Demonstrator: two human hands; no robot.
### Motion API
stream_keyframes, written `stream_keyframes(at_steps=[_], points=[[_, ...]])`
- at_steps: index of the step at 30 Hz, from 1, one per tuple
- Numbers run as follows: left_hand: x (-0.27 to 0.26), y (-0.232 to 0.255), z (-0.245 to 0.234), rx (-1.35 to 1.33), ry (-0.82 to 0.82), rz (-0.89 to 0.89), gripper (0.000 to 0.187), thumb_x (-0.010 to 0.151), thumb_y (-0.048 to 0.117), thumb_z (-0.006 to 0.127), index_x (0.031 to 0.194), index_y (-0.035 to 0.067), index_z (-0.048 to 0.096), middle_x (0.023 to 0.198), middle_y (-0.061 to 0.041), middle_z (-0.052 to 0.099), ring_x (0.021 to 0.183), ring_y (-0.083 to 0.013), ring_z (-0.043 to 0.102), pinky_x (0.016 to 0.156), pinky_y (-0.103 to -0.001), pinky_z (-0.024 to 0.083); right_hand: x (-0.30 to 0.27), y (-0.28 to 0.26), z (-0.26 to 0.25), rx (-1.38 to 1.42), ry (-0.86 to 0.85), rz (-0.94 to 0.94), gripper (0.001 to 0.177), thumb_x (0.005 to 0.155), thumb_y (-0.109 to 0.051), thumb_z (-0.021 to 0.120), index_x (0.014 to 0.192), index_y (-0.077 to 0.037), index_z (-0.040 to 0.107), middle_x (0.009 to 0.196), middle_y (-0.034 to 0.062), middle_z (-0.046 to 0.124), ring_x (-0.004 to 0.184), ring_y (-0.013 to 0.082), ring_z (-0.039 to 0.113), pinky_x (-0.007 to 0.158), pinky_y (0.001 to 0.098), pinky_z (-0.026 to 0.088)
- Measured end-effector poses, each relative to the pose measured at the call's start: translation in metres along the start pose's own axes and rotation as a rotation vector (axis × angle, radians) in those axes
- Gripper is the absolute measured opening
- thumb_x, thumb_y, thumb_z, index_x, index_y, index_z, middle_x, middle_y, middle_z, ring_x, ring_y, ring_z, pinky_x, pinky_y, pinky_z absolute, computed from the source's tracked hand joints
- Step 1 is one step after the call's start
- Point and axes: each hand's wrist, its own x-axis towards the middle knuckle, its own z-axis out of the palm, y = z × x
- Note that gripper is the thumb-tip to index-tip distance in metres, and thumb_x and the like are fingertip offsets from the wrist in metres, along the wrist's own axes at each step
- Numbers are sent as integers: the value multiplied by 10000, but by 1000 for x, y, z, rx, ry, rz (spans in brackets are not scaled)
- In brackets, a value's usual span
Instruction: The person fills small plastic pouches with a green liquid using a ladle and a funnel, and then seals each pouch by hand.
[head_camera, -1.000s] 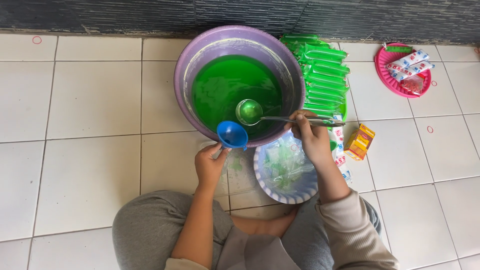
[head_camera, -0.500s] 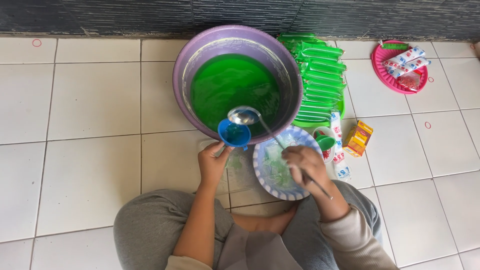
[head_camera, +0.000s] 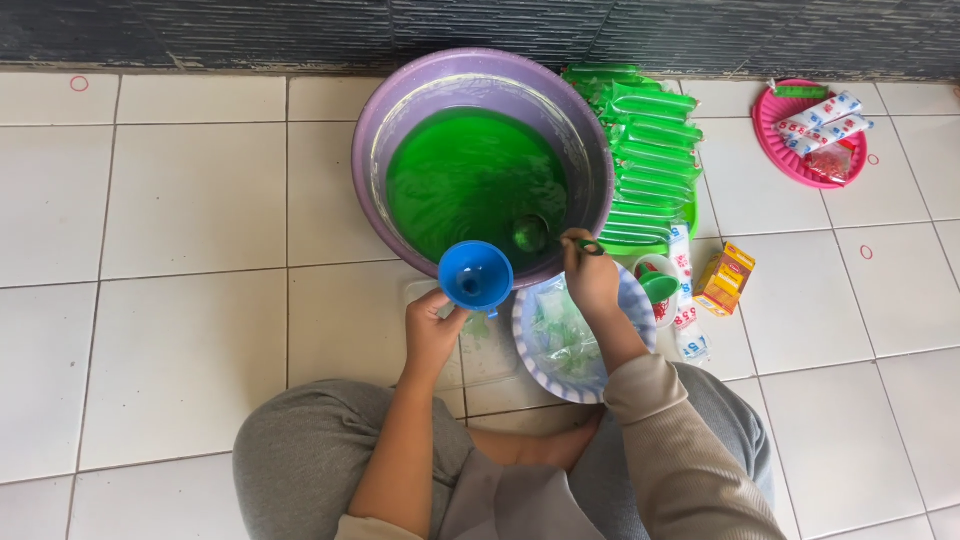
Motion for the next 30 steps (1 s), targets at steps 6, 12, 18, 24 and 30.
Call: stream_keyframes(at_steps=[6, 12, 18, 24, 30], points=[[4, 16, 3, 28, 29, -31, 226, 839, 92, 840, 1062, 123, 829, 968, -124, 806, 976, -231, 743, 901, -416, 547, 14, 6, -25, 373, 60, 2, 168, 1096, -223, 510, 1107, -147, 660, 780, 69, 739, 785, 263, 688, 763, 397, 521], [4, 18, 4, 17, 38, -51, 258, 846, 103, 847, 1102, 114, 818, 980, -120, 807, 957, -230, 741, 910, -425, 542, -2, -48, -92, 680, 89, -183, 164, 1102, -86, 500, 1075, -48, 657, 732, 102, 677, 583, 122, 475, 565, 230, 401], [3, 18, 5, 37, 39, -97, 261, 841, 136, 859, 1100, 130, 823, 973, -99, 810, 954, -212, 742, 930, -399, 518, -34, -83, -134, 743, 90, -325, 174, 1090, -32, 487, 1034, 0, 649, 753, 143, 693, 612, 155, 524, 586, 244, 418], [2, 13, 5, 43, 50, -98, 289, 825, 156, 871, 1106, 125, 818, 985, -108, 807, 971, -185, 730, 940, -377, 504, -72, -98, -138, 549, 134, -580, 106, 1026, -36, 584, 1027, -9, 686, 824, 136, 753, 670, 253, 671, 690, 343, 542], [4, 2, 3, 51, 27, -72, 252, 855, 198, 861, 1102, 162, 825, 989, -31, 817, 901, -67, 662, 889, -315, 508, -93, -111, -149, 485, 241, -941, 116, 996, -90, 600, 962, -8, 674, 812, 175, 720, 621, 354, 653, 582, 400, 545]])
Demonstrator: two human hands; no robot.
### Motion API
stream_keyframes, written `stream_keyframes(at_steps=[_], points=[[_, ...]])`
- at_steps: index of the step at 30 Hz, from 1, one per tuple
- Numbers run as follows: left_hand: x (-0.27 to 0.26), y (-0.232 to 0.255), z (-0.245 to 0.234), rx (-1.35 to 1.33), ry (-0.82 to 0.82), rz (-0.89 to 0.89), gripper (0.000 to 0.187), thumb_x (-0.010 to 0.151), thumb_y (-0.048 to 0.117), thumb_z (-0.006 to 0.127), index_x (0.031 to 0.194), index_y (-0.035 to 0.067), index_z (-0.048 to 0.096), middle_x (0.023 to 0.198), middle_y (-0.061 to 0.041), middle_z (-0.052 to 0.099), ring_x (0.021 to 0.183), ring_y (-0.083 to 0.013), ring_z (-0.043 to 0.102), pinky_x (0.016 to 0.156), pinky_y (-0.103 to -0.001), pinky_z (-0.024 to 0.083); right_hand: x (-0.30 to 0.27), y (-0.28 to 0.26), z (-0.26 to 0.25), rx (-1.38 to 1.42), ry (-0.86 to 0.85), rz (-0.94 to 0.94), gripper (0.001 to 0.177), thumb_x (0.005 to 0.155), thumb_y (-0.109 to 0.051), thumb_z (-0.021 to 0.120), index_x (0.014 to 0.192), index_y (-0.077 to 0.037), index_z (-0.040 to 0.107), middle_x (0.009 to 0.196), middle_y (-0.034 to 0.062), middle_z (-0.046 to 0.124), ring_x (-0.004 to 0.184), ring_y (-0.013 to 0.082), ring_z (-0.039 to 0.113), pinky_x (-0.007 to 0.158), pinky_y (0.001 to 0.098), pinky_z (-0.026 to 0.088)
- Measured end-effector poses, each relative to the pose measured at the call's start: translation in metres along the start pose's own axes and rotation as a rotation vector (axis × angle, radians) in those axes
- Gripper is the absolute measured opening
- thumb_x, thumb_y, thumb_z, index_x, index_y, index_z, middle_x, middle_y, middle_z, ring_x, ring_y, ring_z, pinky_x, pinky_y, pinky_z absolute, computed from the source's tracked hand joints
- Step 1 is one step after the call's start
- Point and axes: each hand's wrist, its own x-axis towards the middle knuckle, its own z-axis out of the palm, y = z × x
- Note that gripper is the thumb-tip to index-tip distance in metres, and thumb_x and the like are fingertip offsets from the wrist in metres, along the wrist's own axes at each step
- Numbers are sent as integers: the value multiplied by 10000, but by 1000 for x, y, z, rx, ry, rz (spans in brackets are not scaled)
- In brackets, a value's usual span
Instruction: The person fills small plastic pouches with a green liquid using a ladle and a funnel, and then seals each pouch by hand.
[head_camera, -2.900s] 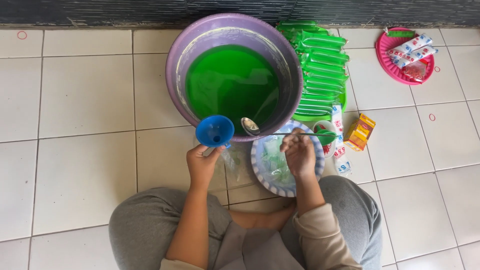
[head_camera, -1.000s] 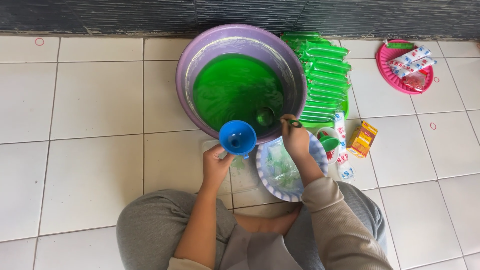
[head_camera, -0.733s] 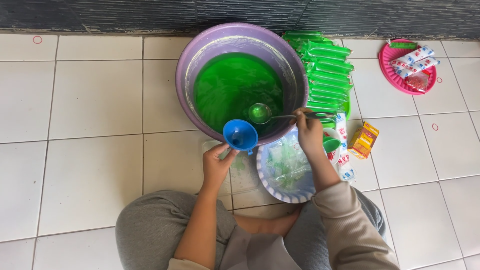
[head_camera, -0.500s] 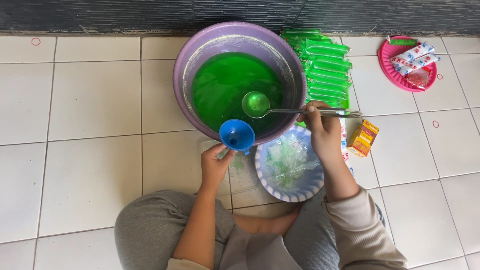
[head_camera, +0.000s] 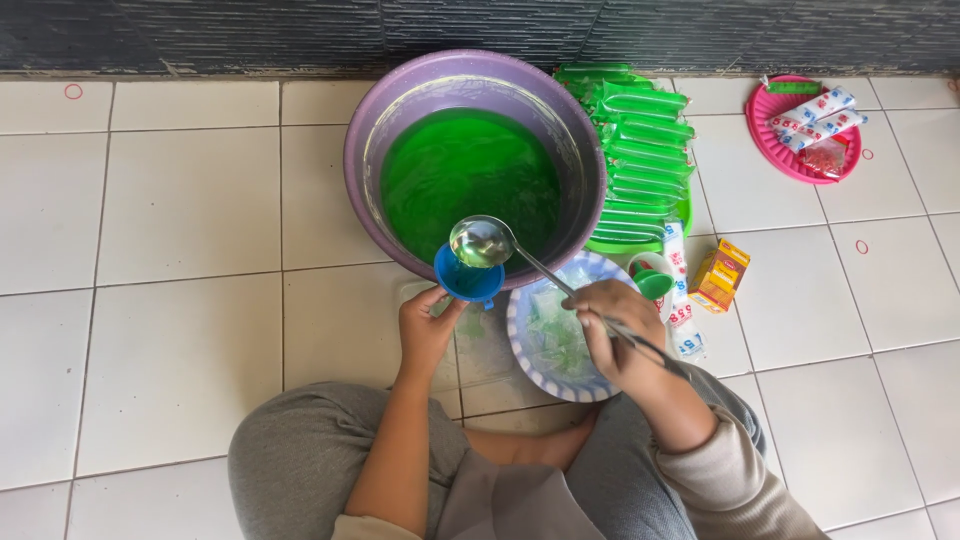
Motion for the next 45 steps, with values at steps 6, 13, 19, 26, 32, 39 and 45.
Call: stream_keyframes(at_steps=[6, 13, 19, 26, 32, 39, 45], points=[[-1, 0, 0, 19, 13, 4, 259, 847, 193, 863, 1103, 172, 825, 1002, -9, 811, 906, -25, 588, 886, -286, 506, -18, 14, -12, -51, -31, -345, 169, 989, -151, 592, 969, -51, 727, 852, 157, 721, 603, 274, 654, 526, 390, 551], [-1, -2, 0, -41, 29, -15, 265, 873, 149, 845, 1136, 155, 814, 1030, -58, 809, 908, -44, 613, 901, -308, 492, -34, 65, 8, -29, 142, -48, 216, 1055, -147, 496, 949, -12, 627, 831, 170, 697, 666, 349, 698, 573, 396, 538], [-1, 0, -1, -57, 31, -29, 241, 851, 129, 846, 1085, 189, 835, 898, 51, 780, 883, -12, 513, 894, -322, 500, -54, 119, 45, -332, 42, 353, 49, 1028, -14, 631, 1067, 16, 640, 921, 274, 718, 834, 511, 696, 695, 558, 557], [1, -10, -2, -125, 15, -52, 177, 852, 136, 854, 1025, 170, 842, 780, 42, 711, 879, -38, 484, 891, -360, 483, -108, 182, 71, -373, -141, 700, 98, 1065, -193, 595, 1112, -130, 653, 828, 147, 733, 789, 401, 725, 723, 518, 561], [0, 16, -3, -201, 0, -87, 213, 866, 148, 849, 1078, 147, 824, 857, 1, 761, 892, -47, 519, 921, -357, 466, -73, 162, 48, -29, 70, 912, 214, 1109, -168, 476, 1053, -65, 656, 679, 98, 686, 570, 219, 627, 620, 363, 512], [-2, 9, -2, -256, -31, -121, 255, 873, 131, 838, 1126, 130, 805, 986, -31, 802, 941, -57, 556, 943, -357, 466, -6, 102, 17, 189, 163, 606, 162, 1114, -31, 464, 1082, 31, 611, 758, 173, 686, 589, 187, 608, 575, 289, 525], [-1, 1, -3, -257, -53, -133, 260, 905, 131, 813, 1164, 128, 793, 1070, -62, 801, 1017, -87, 632, 965, -366, 467, 14, 52, 12, 253, 173, 504, 164, 1099, -28, 484, 1062, 68, 612, 757, 206, 689, 586, 218, 638, 557, 306, 543]])
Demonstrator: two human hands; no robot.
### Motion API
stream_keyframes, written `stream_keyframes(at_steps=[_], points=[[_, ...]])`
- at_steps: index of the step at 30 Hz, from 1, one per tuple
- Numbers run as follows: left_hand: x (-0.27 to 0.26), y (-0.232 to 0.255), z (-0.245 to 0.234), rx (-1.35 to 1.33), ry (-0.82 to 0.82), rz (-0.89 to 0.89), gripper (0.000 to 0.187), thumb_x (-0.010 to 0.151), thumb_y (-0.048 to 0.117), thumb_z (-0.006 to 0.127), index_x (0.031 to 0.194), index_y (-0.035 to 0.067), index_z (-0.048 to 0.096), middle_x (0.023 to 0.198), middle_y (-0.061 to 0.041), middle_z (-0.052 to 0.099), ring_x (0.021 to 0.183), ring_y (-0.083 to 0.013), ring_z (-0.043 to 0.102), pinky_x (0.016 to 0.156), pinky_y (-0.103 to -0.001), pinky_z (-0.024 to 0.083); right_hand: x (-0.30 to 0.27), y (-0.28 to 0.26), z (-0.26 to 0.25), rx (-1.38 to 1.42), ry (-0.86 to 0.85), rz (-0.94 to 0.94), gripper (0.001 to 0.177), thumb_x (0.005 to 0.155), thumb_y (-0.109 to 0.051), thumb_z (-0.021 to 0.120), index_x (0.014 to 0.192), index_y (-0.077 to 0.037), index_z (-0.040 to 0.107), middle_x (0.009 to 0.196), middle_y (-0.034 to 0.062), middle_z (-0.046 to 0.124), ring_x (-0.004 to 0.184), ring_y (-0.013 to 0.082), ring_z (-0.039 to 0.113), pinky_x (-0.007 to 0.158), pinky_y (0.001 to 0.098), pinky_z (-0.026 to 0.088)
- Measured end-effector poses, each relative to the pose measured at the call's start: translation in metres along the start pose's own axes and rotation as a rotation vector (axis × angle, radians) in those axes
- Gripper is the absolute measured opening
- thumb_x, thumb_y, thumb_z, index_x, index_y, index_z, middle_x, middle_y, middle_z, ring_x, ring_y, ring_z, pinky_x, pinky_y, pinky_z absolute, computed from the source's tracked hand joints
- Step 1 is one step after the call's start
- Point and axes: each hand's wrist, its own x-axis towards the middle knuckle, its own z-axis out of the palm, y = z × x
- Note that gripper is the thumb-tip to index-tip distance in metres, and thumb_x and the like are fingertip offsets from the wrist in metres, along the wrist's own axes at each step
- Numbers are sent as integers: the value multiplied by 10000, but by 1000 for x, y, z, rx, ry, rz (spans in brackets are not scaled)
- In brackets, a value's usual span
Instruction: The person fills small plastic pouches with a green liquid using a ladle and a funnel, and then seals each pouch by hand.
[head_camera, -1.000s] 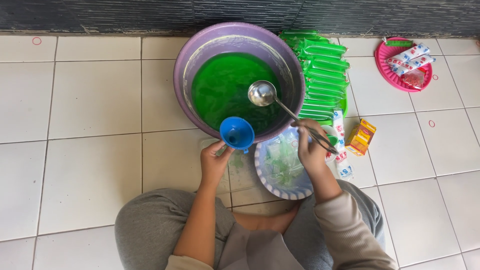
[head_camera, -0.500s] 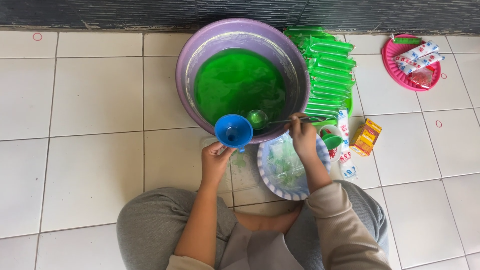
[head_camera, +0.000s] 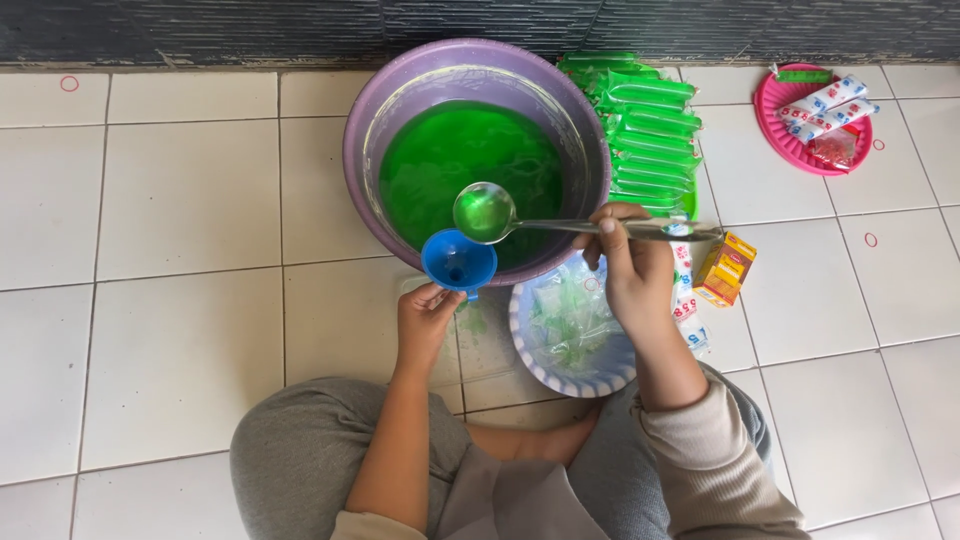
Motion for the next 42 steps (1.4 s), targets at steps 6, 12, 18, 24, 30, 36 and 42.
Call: stream_keyframes(at_steps=[6, 12, 18, 24, 30, 36, 42], points=[[-3, 12, 4, -43, 10, 3, 273, 895, 81, 802, 1167, 98, 785, 1044, -95, 802, 976, -105, 649, 924, -358, 513, -22, -20, 11, -64, -83, -165, 97, 1045, -17, 546, 1055, 53, 612, 773, 205, 720, 557, 236, 666, 559, 335, 559], [-3, 15, 5, -81, 8, -2, 279, 902, 59, 785, 1181, 55, 771, 1046, -126, 794, 1001, -131, 655, 934, -388, 539, -36, -27, 7, -184, -84, -285, 82, 977, -42, 649, 1024, 19, 679, 820, 163, 766, 599, 234, 711, 608, 331, 573], [-2, 6, 1, -47, -3, 38, 255, 901, 52, 782, 1155, 39, 779, 1025, -113, 796, 1018, -146, 659, 950, -394, 557, -40, -32, 9, -191, -121, -463, 112, 949, -109, 683, 979, -7, 717, 827, 154, 740, 636, 311, 704, 633, 354, 587], [0, 0, -1, -21, -10, 88, 252, 900, 56, 774, 1152, 45, 783, 1017, -84, 797, 1006, -124, 654, 934, -397, 571, -43, -23, -4, -192, -291, -751, 134, 981, -108, 638, 974, -21, 740, 849, 180, 702, 624, 305, 663, 614, 412, 609], [-2, 14, 3, -24, 28, 27, 228, 885, 81, 805, 1112, 98, 806, 970, -25, 795, 944, -57, 584, 921, -330, 514, -34, 49, -9, -254, 2, -510, 174, 1027, -118, 588, 923, -8, 675, 811, 160, 694, 697, 351, 691, 662, 390, 559], [-2, 16, 4, 12, 36, 19, 231, 866, 78, 826, 1095, 109, 818, 950, -40, 803, 935, -52, 575, 894, -340, 520, -41, 119, 6, -626, -40, -89, 65, 1014, -29, 664, 1066, 9, 671, 837, 251, 720, 703, 441, 695, 629, 514, 552], [-1, 19, 3, 39, 22, 14, 229, 883, 102, 816, 1112, 105, 809, 907, -28, 786, 909, -61, 528, 901, -355, 497, -46, 167, -1, -622, -12, -58, 35, 1015, -54, 677, 1036, -28, 669, 709, 181, 709, 585, 376, 690, 508, 446, 523]])
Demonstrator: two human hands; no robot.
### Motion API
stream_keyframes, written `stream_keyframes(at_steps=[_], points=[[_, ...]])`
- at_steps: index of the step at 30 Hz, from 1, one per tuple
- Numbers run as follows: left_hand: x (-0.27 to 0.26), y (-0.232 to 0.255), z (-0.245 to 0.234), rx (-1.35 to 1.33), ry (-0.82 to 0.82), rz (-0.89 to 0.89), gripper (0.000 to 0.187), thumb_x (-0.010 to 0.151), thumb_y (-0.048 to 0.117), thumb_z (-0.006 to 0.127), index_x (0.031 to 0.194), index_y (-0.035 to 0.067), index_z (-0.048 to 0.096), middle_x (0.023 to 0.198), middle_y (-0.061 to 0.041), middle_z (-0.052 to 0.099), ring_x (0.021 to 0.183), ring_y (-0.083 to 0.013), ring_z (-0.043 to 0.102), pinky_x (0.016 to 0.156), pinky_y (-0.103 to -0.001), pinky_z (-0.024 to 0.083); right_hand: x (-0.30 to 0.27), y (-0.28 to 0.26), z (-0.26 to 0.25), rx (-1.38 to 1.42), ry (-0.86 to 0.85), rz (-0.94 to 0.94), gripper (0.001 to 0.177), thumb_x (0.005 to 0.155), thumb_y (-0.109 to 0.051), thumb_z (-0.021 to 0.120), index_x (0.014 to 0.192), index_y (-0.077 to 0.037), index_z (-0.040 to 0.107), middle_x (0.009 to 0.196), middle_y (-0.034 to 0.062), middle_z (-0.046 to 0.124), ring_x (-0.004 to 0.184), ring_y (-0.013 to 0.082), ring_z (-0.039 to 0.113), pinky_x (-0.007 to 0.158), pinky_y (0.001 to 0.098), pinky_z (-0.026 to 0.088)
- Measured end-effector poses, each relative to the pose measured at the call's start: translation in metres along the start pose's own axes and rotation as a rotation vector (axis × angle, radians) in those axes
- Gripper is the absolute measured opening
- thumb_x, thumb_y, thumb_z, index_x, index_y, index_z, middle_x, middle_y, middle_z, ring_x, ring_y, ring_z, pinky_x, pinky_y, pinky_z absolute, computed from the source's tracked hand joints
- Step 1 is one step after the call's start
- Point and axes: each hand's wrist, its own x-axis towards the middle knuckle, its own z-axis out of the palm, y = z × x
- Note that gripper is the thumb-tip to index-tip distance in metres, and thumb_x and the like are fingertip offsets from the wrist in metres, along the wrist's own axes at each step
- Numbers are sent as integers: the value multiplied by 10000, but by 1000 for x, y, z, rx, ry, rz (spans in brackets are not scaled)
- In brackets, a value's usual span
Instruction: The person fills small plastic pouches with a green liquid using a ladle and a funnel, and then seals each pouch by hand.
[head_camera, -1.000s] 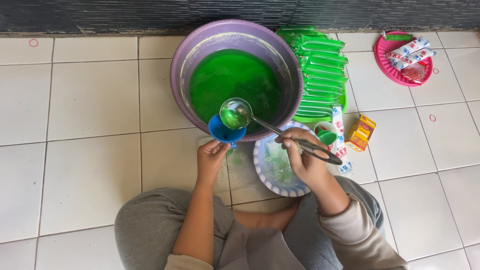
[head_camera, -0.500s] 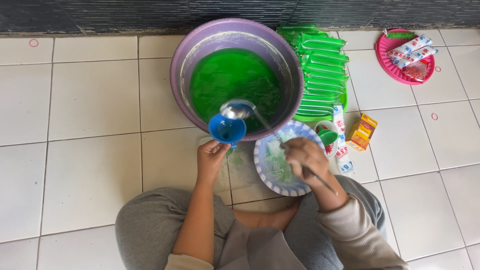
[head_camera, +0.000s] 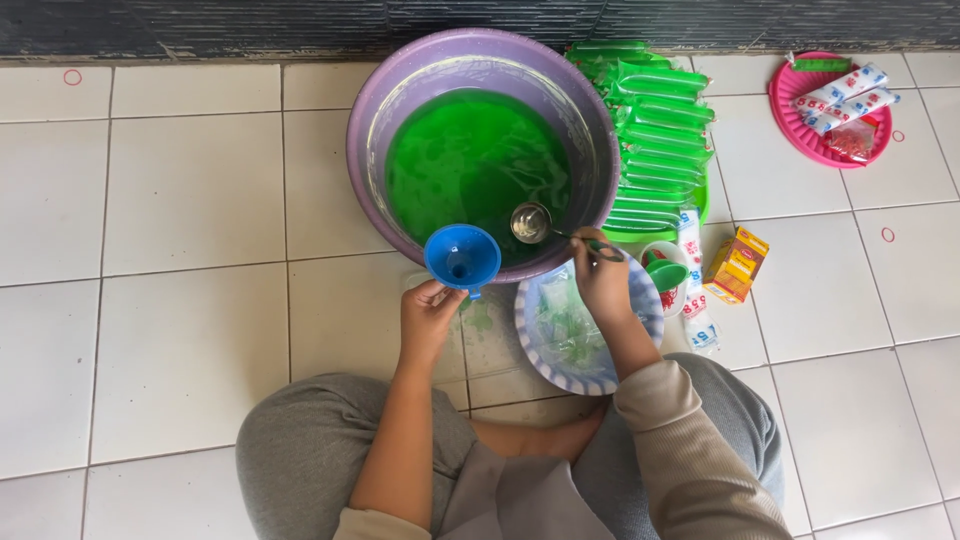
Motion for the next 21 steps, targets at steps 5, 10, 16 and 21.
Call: stream_keyframes(at_steps=[5, 10, 16, 21], points=[[2, -10, 0, 9, 2, -10, 220, 887, 100, 806, 1107, 93, 810, 912, -44, 789, 930, -68, 536, 905, -374, 503, -3, -8, -22, 316, 145, 185, 51, 1075, -60, 568, 1085, -42, 615, 786, 173, 716, 612, 264, 612, 571, 362, 474], [0, -10, 2, -15, -4, -16, 200, 895, 78, 787, 1094, 74, 809, 876, -53, 784, 941, -73, 535, 942, -386, 505, -34, -15, -32, 910, 327, 707, 152, 1124, -164, 472, 1121, -22, 528, 856, 194, 681, 643, 158, 542, 587, 268, 475], [-5, -16, 2, 12, -35, 6, 196, 889, 61, 775, 1080, 85, 815, 917, -15, 783, 967, -71, 526, 962, -395, 490, -111, 15, -3, 1797, 595, 1469, 289, 1105, -331, 493, 1098, -42, 500, 858, 70, 700, 682, 123, 650, 582, 200, 545], [-2, -61, -7, 58, -148, 50, 80, 912, 100, 794, 980, 99, 835, 881, -99, 800, 1002, -151, 641, 991, -463, 484, -125, -13, 15, 1814, 367, 1522, 500, 1095, -459, 410, 1220, 20, 484, 1024, 137, 698, 736, 129, 642, 660, 265, 577]])
